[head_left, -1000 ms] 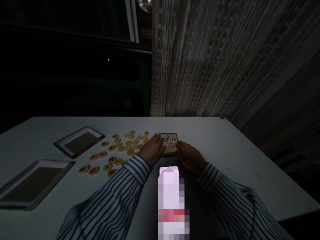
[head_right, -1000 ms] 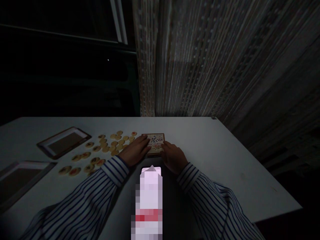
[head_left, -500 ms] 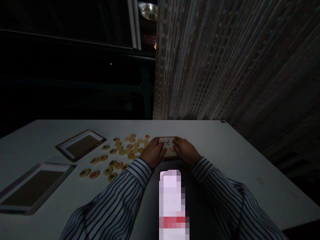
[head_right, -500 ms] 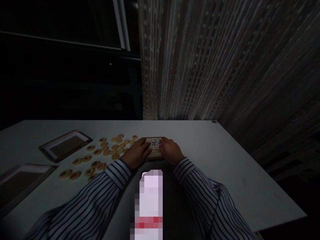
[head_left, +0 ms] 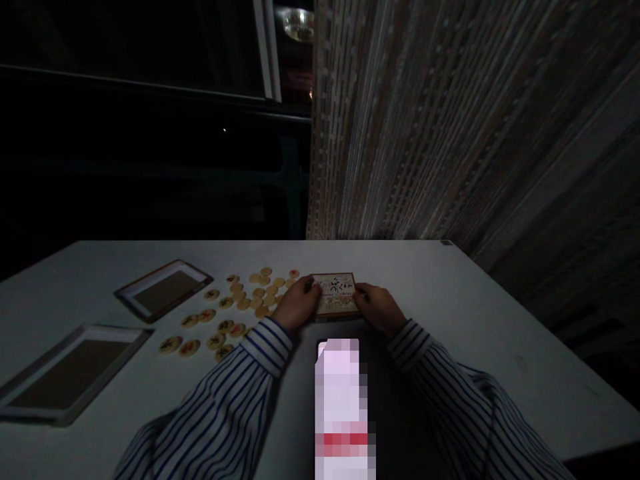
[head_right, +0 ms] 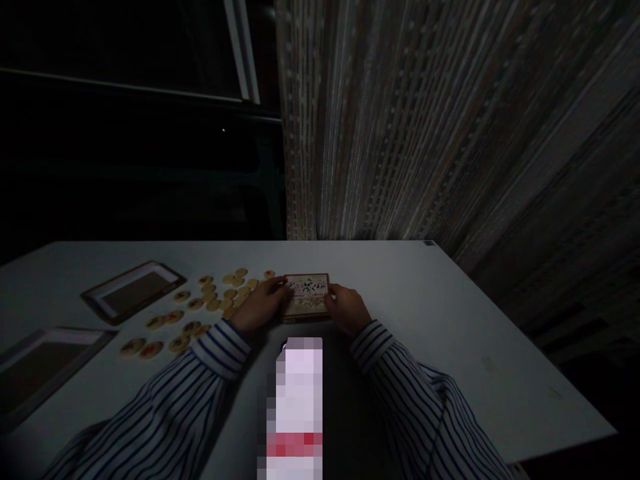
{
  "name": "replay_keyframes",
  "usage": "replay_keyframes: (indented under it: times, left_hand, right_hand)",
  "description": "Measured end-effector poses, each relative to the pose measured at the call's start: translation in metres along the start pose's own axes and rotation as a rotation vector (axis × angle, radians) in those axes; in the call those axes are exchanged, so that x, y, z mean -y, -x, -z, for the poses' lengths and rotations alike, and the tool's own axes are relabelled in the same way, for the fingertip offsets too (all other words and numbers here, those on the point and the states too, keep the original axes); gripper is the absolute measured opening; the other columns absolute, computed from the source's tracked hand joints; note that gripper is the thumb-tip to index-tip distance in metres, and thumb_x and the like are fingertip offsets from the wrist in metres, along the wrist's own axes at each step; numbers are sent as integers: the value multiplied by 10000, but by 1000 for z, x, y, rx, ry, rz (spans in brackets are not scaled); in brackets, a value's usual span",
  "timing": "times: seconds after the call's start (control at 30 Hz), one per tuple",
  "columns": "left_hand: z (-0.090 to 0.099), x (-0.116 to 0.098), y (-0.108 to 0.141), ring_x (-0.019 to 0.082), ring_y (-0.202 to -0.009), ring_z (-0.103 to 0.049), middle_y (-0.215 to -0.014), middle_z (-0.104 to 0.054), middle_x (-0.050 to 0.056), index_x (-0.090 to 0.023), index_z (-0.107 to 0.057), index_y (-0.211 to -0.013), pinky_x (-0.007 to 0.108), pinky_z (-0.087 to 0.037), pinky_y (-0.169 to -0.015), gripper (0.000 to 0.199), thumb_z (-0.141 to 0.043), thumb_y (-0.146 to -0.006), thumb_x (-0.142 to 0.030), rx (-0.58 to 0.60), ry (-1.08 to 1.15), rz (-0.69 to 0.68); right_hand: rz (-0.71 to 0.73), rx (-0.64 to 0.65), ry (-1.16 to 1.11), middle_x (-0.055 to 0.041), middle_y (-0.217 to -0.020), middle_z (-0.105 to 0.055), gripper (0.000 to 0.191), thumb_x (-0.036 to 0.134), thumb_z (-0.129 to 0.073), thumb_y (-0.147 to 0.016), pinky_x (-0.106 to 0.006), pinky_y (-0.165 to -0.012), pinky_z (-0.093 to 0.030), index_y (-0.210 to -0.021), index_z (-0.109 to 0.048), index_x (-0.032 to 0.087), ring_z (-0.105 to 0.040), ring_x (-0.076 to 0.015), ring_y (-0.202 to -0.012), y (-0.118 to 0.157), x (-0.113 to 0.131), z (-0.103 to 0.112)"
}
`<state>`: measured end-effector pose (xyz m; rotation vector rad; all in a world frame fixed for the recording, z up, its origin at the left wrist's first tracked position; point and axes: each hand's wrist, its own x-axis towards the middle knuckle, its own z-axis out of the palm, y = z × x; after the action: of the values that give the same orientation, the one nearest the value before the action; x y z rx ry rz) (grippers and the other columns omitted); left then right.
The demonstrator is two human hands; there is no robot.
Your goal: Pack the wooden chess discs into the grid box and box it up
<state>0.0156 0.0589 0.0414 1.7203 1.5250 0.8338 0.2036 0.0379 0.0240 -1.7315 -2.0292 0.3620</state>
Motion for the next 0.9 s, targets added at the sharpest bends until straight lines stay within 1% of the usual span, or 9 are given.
replay_keyframes:
  times: [0.13,0.23,0.3,0.4,0.47,0.63,0.73,0.83,0.9]
  left_hand:
    - [0,-1,-3,205,-952,-598,-1086,-623,139,-77,-533,-1137,270,-450,-807,411,-482,-761,-235,-22,287,166]
    - [-3,4,-6,209,-944,-603,-1043,-641,142,-73,-553,-1102,271,-456,-805,416,-567,-710,-209,-85,485,267]
    - [-4,7,-8,205,-925,-611,-986,-662,132,-79,-572,-1064,274,-464,-799,393,-597,-688,-190,-93,578,301]
    - [-6,9,-9,194,-862,-631,-899,-683,115,-84,-588,-1025,285,-485,-774,346,-589,-686,-151,-77,626,314]
    - [-6,9,-10,190,-835,-638,-874,-687,110,-85,-588,-1028,292,-492,-770,354,-589,-675,-119,-71,644,322]
    - [-8,7,-11,190,-823,-641,-925,-674,126,-78,-546,-1104,309,-499,-780,456,-611,-653,-68,-80,670,340]
    - [-10,8,-11,182,-825,-641,-934,-673,115,-91,-516,-1147,303,-501,-781,510,-616,-649,-53,-93,691,345]
    - [-11,7,-9,182,-813,-644,-926,-673,119,-77,-500,-1161,306,-505,-776,517,-608,-656,-42,-97,705,347]
    - [-12,4,-8,183,-771,-650,-905,-676,127,-59,-508,-1145,310,-513,-756,498,-612,-659,-42,-85,725,355]
  right_hand:
    - [2,-9,-2,-70,-1055,-649,350,255,-384,-834,-273,-809,-421,-1097,-593,161,-602,-197,-930,0,0,0]
    - [5,-13,-6,-72,-1052,-651,348,257,-386,-832,-274,-811,-420,-1091,-598,160,-602,-199,-930,0,0,0]
    - [3,-16,-20,-70,-1056,-649,346,260,-392,-831,-267,-815,-417,-1090,-598,160,-600,-194,-935,0,-1,0]
    - [-5,-24,-25,-70,-1051,-651,341,262,-399,-828,-261,-811,-418,-1081,-602,159,-601,-193,-931,0,-2,0]
    - [-7,-27,-22,-72,-1045,-653,339,262,-400,-826,-264,-806,-418,-1076,-604,158,-602,-197,-927,0,-2,0]
    - [-14,-21,-9,-75,-1047,-651,339,258,-397,-828,-273,-806,-413,-1084,-598,161,-600,-200,-927,0,-2,0]
    - [-13,-15,-10,-72,-1047,-651,334,252,-394,-829,-267,-808,-407,-1080,-598,165,-597,-193,-930,0,-2,1]
    - [-30,-7,-7,-70,-1050,-650,334,252,-394,-830,-258,-806,-406,-1077,-601,164,-598,-188,-929,0,-2,2]
    - [-30,-3,-9,-71,-1048,-651,337,251,-389,-830,-256,-804,-410,-1075,-603,162,-600,-187,-926,0,-2,2]
